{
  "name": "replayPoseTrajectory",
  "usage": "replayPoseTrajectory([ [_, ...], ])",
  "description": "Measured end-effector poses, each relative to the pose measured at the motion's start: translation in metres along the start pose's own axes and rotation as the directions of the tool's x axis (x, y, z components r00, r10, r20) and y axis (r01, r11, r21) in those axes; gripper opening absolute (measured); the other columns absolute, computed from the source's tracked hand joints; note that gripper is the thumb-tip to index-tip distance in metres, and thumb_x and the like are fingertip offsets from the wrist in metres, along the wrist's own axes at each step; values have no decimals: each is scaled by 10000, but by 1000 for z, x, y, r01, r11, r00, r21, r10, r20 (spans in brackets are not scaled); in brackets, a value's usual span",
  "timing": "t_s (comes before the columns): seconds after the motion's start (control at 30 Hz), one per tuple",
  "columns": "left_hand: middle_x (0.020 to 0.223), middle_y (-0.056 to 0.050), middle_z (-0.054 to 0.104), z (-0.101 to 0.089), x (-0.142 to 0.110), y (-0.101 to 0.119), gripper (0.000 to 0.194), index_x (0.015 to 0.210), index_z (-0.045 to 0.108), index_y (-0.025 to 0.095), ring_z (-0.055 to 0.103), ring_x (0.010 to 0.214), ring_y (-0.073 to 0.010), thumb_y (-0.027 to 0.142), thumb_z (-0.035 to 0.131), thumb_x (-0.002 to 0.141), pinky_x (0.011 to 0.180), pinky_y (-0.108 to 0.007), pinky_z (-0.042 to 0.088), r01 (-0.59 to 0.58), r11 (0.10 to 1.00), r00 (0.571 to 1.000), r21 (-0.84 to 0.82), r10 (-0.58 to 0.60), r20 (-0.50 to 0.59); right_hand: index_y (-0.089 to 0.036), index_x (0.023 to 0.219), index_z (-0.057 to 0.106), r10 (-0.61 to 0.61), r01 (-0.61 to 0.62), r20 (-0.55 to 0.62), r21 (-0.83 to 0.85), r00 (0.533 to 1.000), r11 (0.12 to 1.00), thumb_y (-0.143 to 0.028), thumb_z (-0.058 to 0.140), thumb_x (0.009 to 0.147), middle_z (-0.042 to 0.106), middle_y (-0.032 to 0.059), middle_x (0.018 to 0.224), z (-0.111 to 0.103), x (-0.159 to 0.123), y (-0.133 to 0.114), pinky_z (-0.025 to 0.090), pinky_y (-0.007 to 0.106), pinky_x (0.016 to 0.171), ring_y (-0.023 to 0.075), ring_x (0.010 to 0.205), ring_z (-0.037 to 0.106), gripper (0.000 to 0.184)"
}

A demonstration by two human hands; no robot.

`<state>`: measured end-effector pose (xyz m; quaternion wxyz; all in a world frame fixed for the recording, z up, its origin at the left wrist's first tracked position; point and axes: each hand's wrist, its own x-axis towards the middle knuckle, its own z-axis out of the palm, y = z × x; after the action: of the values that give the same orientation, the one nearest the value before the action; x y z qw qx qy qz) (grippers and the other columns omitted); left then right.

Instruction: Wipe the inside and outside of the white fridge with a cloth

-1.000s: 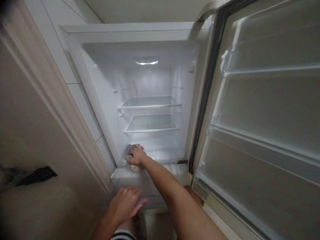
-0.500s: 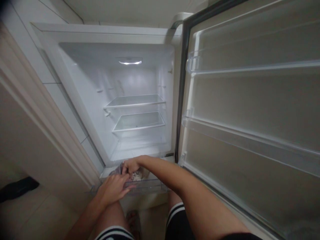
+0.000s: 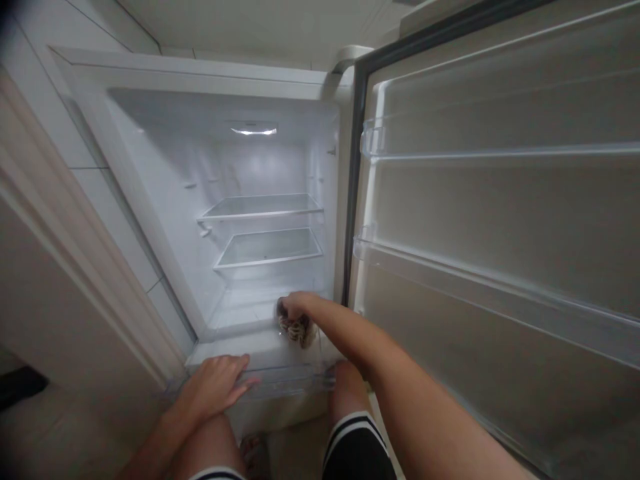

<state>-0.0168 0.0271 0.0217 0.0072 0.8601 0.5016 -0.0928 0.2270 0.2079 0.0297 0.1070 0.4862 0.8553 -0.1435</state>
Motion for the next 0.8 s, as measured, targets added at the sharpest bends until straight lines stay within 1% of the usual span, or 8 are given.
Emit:
replayPoseTrajectory([
  [0.07,1145,-146,789,0,-1,-1,472,1220,696,190,748,1117,-380,573,459,1080,942,-506,588,-6,1000,1000,-4,6,3,-128,1166,702,45,-46,-102,-14,994,999,-371,734,1019,676,108,1220,-2,2,6,573,444,1041,228,1154,658,286],
  [0.13,1168,-147,784,0,-2,-1,476,1248,698,197,741,1138,-382,572,457,1082,960,-517,585,-3,1000,1000,-2,3,8,-134,1191,702,44,-46,-197,-2,979,999,-387,729,1015,655,122,1282,0,5,8,534,480,1096,252,1229,622,309],
  [0.3,1199,-154,775,1,-3,2,453,1281,705,205,731,1156,-390,546,483,1082,980,-542,580,3,1000,1000,-2,-3,24,-148,1304,690,-56,75,-289,56,956,996,-465,821,923,614,132,1380,16,25,0,499,484,1120,280,1286,584,512],
  [0.37,1164,-153,778,1,-2,4,447,1247,712,199,738,1122,-393,544,480,1083,952,-548,589,-11,1000,1000,-17,11,15,-148,1339,676,-108,134,-307,65,946,989,-434,844,899,584,139,1436,21,39,-11,473,482,1149,290,1334,556,551],
  [0.47,1150,-157,777,1,0,7,459,1267,703,192,738,1112,-391,545,474,1084,947,-542,591,-12,1000,1000,-28,13,13,-140,1340,672,-199,235,-321,78,926,969,-344,804,930,597,132,1428,25,64,-35,422,488,1199,291,1388,525,476],
  [0.6,1160,-174,774,2,2,8,506,1284,694,186,740,1104,-384,583,459,1076,945,-518,591,18,999,999,-41,-17,30,-131,1308,698,-317,363,-298,112,900,925,-280,788,939,652,119,1371,23,91,-73,420,482,1204,268,1339,579,408],
  [0.7,1182,-187,770,2,2,7,528,1305,684,181,736,1115,-388,595,458,1069,944,-516,587,38,998,999,-57,-37,32,-139,1298,730,-385,430,-271,131,882,893,-241,798,915,695,113,1326,24,97,-93,455,446,1162,258,1278,626,402],
  [0.8,1191,-180,774,1,3,6,503,1284,694,188,736,1123,-382,583,477,1061,952,-502,579,40,998,999,-57,-38,29,-147,1290,762,-441,478,-229,141,868,867,-204,812,878,727,100,1297,28,90,-102,480,356,1091,252,1233,657,419],
])
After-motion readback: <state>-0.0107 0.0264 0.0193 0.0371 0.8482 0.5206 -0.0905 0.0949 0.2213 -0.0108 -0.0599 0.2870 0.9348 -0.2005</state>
